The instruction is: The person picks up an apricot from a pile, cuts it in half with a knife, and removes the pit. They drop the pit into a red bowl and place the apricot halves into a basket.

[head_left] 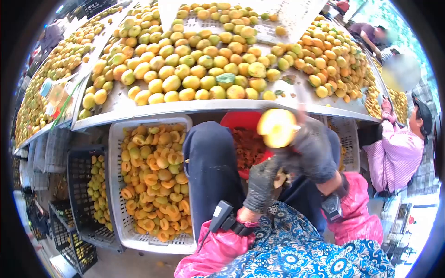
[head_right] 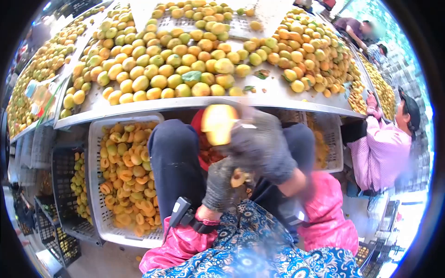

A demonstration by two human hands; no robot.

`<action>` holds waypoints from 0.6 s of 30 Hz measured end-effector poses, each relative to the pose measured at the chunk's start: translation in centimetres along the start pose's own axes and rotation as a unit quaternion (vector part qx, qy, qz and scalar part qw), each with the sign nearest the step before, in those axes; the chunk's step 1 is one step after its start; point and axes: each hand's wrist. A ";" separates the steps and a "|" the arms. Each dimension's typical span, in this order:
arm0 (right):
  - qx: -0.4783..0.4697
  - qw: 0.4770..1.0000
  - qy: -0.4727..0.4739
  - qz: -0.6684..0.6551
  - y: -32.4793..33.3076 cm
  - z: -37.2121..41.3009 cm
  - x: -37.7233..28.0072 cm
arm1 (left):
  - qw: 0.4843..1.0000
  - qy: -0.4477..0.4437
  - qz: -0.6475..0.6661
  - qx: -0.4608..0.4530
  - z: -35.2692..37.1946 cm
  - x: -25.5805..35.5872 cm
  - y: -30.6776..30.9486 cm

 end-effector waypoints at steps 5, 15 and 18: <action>0.050 0.928 -0.255 -0.268 -1.7 -4.5 -5.9 | 0.966 0.149 0.212 -0.029 0.7 1.1 -0.3; 0.175 0.880 -0.225 -0.381 1.0 0.5 -1.6 | 0.913 0.316 0.256 -0.023 -0.6 0.3 -1.6; 0.085 0.909 -0.230 -0.336 1.6 0.7 -1.7 | 0.903 0.352 0.243 0.037 -0.7 0.0 -2.7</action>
Point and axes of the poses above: each hand's wrist, its own z-axis away from the middle knuckle, its own y-axis out of the back of the hand, x = y × z, and after that the axes turned 15 degrees about -z, right-handed
